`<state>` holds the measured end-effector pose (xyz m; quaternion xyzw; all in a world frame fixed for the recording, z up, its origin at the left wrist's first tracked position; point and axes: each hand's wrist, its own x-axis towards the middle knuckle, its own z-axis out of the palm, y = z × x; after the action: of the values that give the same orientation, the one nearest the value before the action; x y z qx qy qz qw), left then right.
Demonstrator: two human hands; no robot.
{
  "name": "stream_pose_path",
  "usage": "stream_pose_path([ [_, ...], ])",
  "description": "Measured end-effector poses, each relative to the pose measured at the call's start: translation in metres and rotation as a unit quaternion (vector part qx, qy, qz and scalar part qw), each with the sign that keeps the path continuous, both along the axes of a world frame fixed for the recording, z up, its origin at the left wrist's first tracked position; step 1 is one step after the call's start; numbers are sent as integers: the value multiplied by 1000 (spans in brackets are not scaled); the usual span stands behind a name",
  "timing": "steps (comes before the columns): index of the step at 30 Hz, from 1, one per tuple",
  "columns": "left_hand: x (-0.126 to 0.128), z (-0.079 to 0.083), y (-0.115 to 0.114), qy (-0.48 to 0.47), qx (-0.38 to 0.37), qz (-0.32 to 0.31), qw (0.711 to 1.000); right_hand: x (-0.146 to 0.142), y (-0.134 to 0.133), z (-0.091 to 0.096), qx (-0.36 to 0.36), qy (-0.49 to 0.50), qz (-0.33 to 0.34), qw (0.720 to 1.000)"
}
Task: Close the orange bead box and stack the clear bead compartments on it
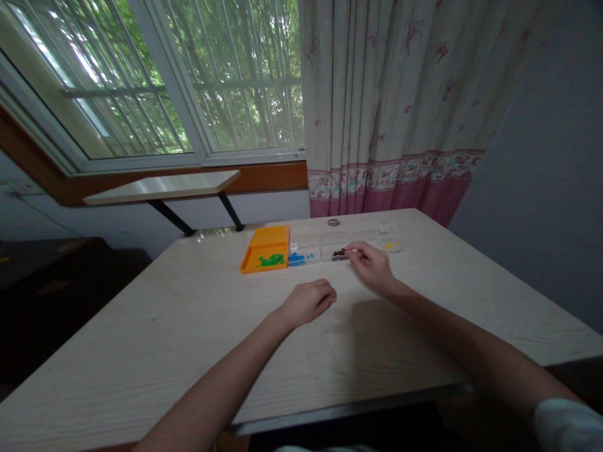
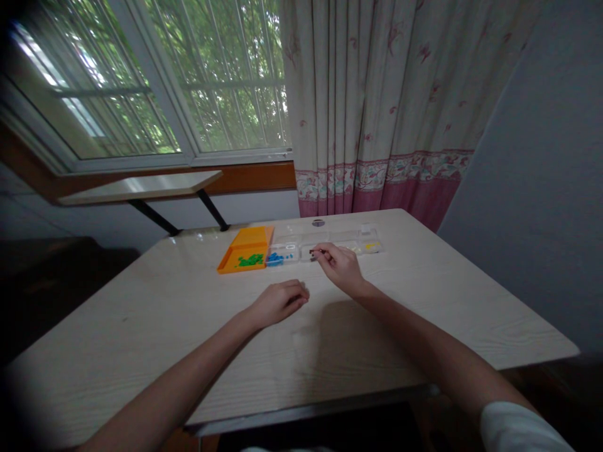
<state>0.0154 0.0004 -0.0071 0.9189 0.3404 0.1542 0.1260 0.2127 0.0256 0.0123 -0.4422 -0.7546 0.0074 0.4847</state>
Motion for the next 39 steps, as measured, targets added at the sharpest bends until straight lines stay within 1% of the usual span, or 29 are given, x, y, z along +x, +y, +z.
stream_pose_path([
  [4,-2,2,0,-1,-8,9,1000,4,21,-11,-80,-39,-62,994],
  [7,-5,2,1,-38,-24,24,999,9,38,-20,-112,-73,-103,986],
  [10,-5,-1,5,-100,-54,37,993,13,46,-23,-123,-98,-116,981],
  [12,-4,-4,7,-152,-93,56,982,13,44,-24,-124,-108,-96,982],
  [14,-3,-7,10,-212,-152,87,962,10,37,-23,-112,-122,-45,985],
  [15,-2,-8,11,-244,-184,104,947,8,31,-23,-97,-133,-11,986],
  [17,0,-9,13,-303,-239,133,913,1,20,-23,-47,-162,50,984],
  [19,2,-8,14,-346,-268,152,886,-6,10,-24,11,-188,82,979],
  [20,2,-7,15,-359,-273,158,878,-10,7,-24,33,-198,87,976],
  [22,3,-6,16,-371,-276,168,870,-14,3,-26,58,-214,86,971],
  [27,3,-4,17,-386,-278,179,861,-16,3,-29,63,-241,80,965],
  [36,4,3,12,-394,-287,180,854,-16,2,-28,78,-234,78,966],
  [39,4,3,12,-403,-304,186,843,-16,3,-29,92,-234,84,964],
])
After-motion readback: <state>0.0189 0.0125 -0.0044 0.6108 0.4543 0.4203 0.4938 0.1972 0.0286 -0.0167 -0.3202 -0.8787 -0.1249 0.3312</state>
